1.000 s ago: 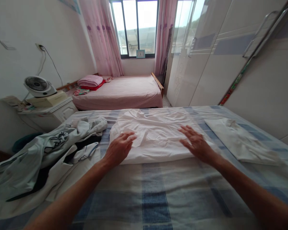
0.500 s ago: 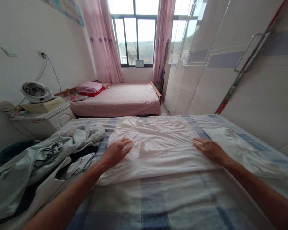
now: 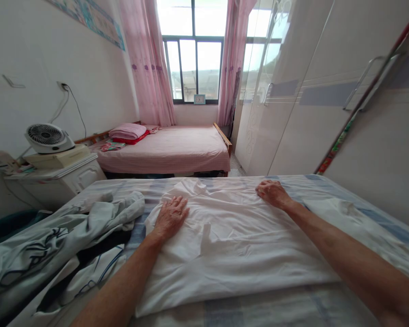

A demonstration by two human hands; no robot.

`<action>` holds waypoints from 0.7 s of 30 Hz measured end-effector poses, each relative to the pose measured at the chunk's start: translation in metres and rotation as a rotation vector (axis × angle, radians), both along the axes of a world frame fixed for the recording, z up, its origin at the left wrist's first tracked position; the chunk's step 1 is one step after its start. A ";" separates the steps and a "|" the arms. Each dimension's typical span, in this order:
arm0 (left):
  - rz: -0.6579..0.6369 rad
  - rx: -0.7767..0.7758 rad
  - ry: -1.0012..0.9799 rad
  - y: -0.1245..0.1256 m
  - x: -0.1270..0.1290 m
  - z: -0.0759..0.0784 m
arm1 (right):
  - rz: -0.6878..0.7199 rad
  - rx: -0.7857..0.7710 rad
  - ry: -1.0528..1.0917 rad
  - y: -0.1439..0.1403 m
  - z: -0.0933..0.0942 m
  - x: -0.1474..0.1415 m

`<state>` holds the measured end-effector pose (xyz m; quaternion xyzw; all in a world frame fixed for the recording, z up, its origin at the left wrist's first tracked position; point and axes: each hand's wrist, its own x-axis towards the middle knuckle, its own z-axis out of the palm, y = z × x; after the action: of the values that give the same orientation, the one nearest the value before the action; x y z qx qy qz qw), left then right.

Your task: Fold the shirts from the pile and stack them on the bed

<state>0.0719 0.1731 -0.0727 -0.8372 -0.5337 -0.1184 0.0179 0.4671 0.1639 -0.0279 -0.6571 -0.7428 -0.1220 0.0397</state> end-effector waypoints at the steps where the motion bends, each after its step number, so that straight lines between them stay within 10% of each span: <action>1: 0.004 -0.004 0.007 0.000 -0.001 -0.001 | 0.009 0.000 -0.008 0.002 -0.001 0.001; 15: 0.028 -0.049 0.007 -0.001 0.002 0.005 | -0.359 0.079 0.549 0.013 -0.028 0.060; 21: 0.027 -0.052 0.038 0.001 0.002 0.006 | -0.150 0.005 1.036 0.001 -0.023 0.054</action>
<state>0.0737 0.1739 -0.0663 -0.8321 -0.5475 -0.0882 0.0079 0.5215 0.1647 -0.0505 -0.6825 -0.5765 0.2148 0.3946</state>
